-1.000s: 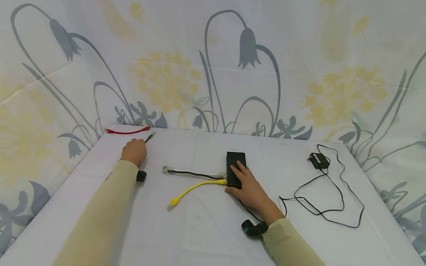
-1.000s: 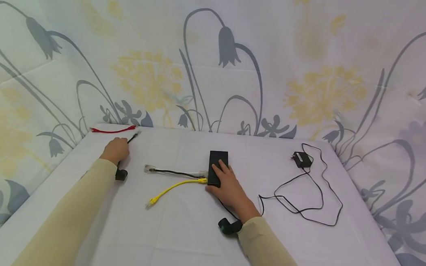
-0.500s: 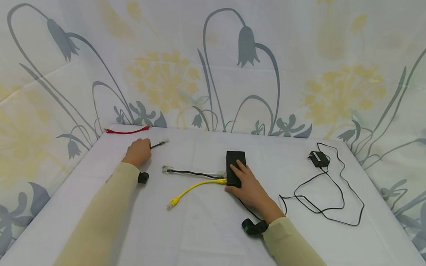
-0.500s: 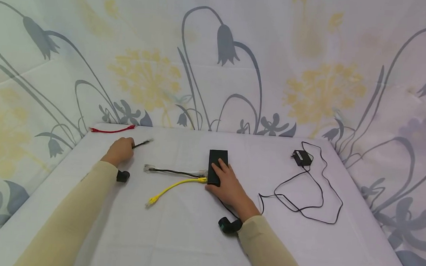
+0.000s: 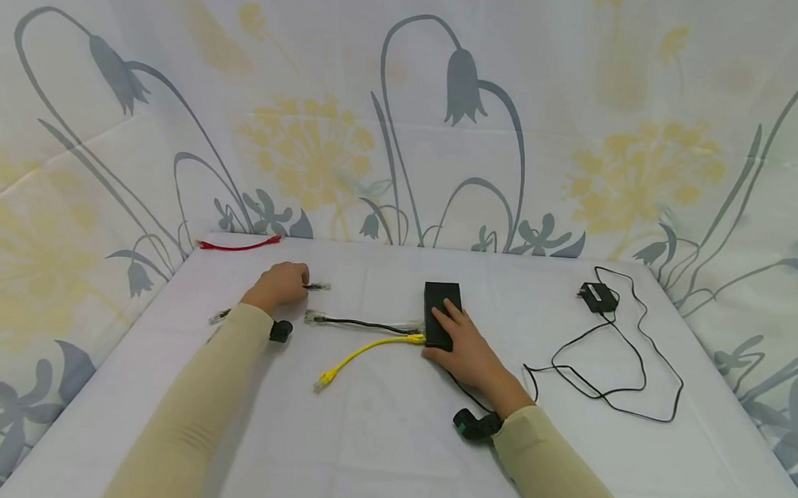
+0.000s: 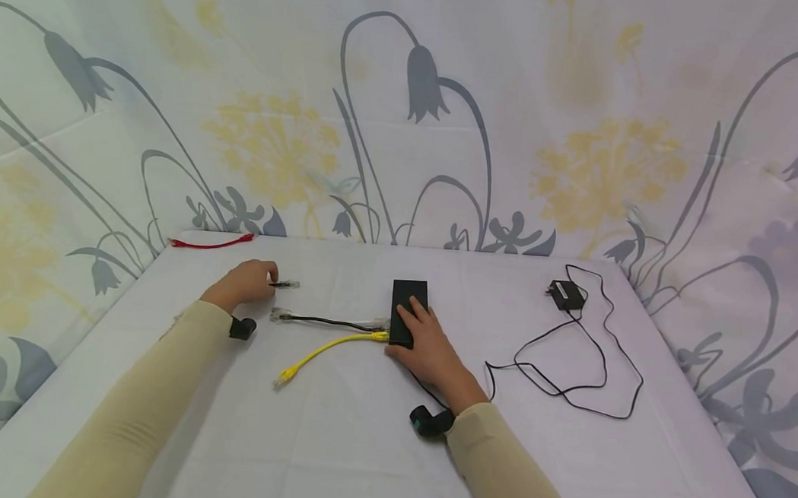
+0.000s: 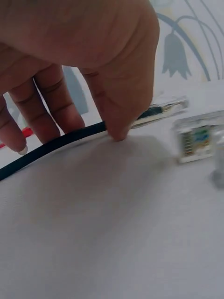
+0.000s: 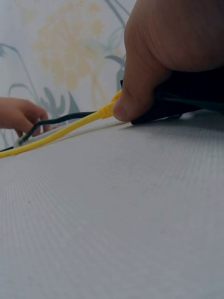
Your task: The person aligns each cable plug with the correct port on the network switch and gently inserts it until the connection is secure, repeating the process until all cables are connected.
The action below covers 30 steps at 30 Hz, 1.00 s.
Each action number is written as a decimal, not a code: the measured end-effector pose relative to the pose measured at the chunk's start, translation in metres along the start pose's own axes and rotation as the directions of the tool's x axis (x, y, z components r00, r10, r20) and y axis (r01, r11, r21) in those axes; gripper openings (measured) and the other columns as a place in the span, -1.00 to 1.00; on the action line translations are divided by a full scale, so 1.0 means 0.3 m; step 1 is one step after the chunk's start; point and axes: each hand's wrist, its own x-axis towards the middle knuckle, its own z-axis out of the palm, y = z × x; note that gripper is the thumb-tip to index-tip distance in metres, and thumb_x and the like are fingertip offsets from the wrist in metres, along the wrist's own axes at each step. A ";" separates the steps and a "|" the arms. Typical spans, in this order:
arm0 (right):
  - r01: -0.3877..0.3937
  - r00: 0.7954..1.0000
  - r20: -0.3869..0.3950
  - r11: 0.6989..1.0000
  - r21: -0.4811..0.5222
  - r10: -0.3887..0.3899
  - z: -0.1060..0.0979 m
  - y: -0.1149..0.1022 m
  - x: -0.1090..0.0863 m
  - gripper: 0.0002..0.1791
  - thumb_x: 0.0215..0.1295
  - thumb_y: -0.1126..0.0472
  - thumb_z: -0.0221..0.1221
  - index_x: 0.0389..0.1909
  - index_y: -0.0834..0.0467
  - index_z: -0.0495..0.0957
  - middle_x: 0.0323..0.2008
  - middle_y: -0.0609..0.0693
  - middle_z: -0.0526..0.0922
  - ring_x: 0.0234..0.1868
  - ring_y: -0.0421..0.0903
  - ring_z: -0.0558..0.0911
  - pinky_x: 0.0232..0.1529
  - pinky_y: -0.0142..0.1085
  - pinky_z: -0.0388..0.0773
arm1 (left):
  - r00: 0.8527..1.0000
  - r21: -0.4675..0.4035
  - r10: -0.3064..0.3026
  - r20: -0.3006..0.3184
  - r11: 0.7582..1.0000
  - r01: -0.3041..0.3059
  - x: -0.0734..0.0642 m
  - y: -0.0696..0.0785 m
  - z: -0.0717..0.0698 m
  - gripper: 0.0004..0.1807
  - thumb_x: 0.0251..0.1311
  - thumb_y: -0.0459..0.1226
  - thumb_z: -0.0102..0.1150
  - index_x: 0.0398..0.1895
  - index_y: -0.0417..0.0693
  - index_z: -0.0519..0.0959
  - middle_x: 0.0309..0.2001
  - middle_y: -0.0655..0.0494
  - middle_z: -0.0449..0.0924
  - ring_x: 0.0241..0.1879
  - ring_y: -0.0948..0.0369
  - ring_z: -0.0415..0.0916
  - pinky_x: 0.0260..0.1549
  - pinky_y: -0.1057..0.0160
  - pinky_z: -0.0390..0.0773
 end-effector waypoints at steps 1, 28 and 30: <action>0.000 1.000 -0.001 1.000 0.001 0.000 0.000 0.000 0.000 -0.12 0.25 -0.13 0.25 0.51 0.02 0.09 0.56 0.04 -0.12 0.53 0.24 -0.08 0.37 0.26 0.09 | 1.000 -0.003 0.010 -0.003 1.000 -0.010 0.003 0.008 0.002 -0.70 0.15 -0.31 0.03 -0.05 -0.17 0.54 -0.06 -0.14 0.59 -0.18 0.00 0.47 -0.19 -0.03 0.51; 0.000 1.000 0.006 1.000 -0.002 0.000 -0.002 -0.001 0.001 -0.11 0.25 -0.13 0.24 0.51 0.01 0.09 0.56 0.04 -0.12 0.53 0.26 -0.08 0.37 0.27 0.09 | 0.992 -0.146 0.094 -0.086 0.984 -0.106 -0.012 0.129 0.054 -0.76 0.36 -0.26 0.00 0.01 -0.12 0.51 -0.11 -0.09 0.61 -0.24 0.09 0.52 -0.20 0.10 0.53; 0.001 1.000 0.004 1.000 -0.003 -0.001 -0.002 0.000 0.001 -0.11 0.25 -0.13 0.24 0.51 0.01 0.09 0.56 0.04 -0.11 0.53 0.26 -0.07 0.37 0.27 0.09 | 0.991 -0.169 0.094 -0.090 0.980 -0.108 -0.015 0.133 0.061 -0.76 0.36 -0.26 0.00 0.02 -0.12 0.51 -0.11 -0.10 0.60 -0.23 0.08 0.51 -0.20 0.10 0.53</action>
